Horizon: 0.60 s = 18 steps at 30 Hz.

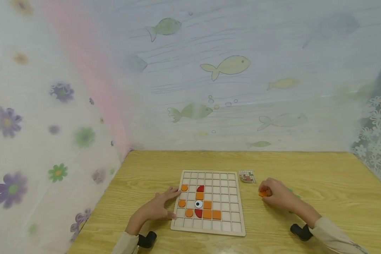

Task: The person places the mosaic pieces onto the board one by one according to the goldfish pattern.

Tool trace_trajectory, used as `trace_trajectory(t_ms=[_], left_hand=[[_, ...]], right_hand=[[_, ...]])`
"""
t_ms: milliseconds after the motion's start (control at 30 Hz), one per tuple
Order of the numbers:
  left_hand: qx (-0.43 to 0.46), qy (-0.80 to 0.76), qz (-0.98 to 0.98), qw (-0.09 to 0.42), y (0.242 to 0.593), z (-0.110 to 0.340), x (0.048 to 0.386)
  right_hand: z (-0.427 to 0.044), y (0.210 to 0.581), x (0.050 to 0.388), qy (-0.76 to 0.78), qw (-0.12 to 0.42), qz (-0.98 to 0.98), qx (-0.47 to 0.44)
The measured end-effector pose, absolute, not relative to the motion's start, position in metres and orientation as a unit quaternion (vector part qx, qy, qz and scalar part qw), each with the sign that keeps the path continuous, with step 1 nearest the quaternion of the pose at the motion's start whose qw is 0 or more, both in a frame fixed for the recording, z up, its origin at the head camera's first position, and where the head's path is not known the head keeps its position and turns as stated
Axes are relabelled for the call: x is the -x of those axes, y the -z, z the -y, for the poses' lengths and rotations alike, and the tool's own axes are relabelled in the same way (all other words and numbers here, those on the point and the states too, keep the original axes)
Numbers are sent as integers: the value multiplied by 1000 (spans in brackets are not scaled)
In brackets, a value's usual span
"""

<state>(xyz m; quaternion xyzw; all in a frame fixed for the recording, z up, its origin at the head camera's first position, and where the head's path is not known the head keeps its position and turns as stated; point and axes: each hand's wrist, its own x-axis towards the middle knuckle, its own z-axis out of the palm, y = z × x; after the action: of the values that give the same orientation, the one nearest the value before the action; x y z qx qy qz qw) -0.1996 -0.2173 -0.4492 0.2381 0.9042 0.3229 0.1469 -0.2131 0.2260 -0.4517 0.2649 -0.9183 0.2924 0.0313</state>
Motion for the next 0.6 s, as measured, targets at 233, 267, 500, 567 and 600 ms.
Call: trace_trajectory(t_ms=[233,267,500,567,600], left_hand=[[-236,-318,-907,145,450,217,200],[-237,-318,-907,145,451,217,200],[-235,-323,-904,151,449,217,199],[-235,-323,-904,151,449,217,200],[-234,-322,-905,151,450,217,200]], right_hand=[[-223,448,213,-301,9,920,-250],[-222,447,213,-299,8,921,-251],[-221,447,212,-274,14,924,-265],[-221,447,213,-268,16,926,-266],[-220,447,213,-268,17,926,-265]])
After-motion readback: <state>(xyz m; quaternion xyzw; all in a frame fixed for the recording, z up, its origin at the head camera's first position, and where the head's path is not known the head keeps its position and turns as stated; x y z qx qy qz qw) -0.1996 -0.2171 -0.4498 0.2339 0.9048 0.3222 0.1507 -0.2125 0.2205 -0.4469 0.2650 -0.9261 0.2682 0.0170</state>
